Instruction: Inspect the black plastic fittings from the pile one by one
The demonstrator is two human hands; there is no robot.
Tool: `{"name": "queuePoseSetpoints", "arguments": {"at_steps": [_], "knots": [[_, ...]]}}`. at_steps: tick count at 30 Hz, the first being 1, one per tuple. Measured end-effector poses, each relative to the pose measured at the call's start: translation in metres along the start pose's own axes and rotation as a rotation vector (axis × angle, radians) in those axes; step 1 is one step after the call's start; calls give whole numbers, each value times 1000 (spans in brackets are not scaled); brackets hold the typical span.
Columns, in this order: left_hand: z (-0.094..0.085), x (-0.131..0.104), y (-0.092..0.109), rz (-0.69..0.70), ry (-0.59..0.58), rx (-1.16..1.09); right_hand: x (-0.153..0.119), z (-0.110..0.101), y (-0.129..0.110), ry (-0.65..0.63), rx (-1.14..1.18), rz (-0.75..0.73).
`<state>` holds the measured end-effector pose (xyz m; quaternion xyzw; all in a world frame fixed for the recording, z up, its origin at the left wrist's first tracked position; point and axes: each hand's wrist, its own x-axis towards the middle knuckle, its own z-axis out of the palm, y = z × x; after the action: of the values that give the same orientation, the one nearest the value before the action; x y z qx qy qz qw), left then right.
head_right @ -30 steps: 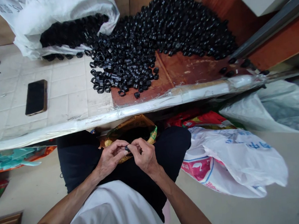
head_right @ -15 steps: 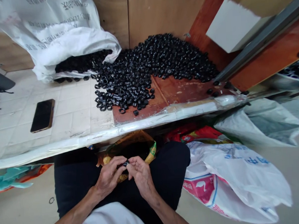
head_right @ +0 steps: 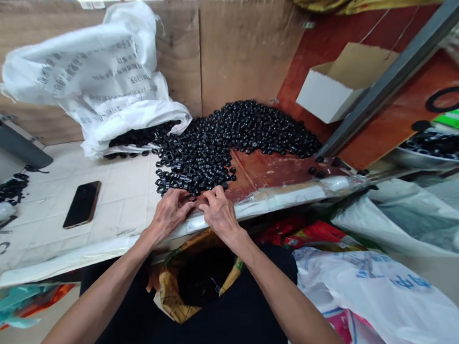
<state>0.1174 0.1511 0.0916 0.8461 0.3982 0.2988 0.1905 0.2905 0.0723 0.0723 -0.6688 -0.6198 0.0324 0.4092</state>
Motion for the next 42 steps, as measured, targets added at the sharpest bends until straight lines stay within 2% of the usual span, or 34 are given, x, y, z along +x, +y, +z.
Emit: {"name": "queuePoseSetpoints", "arguments": {"at_steps": [3, 6, 10, 13, 16, 18, 21, 24, 27, 31, 37, 40, 42], "knots": [[16, 19, -7, 1, -46, 83, 5, 14, 7, -2, -41, -6], [17, 20, -7, 13, -69, 75, 0, 15, 8, 75, -6, 21], [8, 10, -3, 31, -55, -10, -4, 1, -1, 96, 295, 57], [-2, -1, 1, 113, -52, -130, -8, -4, -13, 77, 560, 65], [-11, -16, 4, 195, -61, -274, -14, 0, -23, 50, 678, 143], [-15, -28, 4, 168, -48, -344, -19, 4, -28, 31, 709, 200], [-16, -45, 3, 19, -17, -502, -26, 5, -35, 12, 726, 211], [-16, -58, 3, -134, -44, -771, -32, 0, -42, 1, 727, 179], [-20, -66, 7, -214, -55, -914, -38, -5, -46, -25, 716, 124], [-23, -74, 12, -150, 15, -892, -45, -6, -47, -23, 665, 47], [-15, -86, 11, -15, 111, -731, -52, -9, -53, -8, 410, -56], [-11, -91, 11, 9, 127, -697, -55, -8, -55, -23, 335, -40], [-8, -94, 11, 1, 118, -684, -58, -5, -56, -26, 362, 31]]}}
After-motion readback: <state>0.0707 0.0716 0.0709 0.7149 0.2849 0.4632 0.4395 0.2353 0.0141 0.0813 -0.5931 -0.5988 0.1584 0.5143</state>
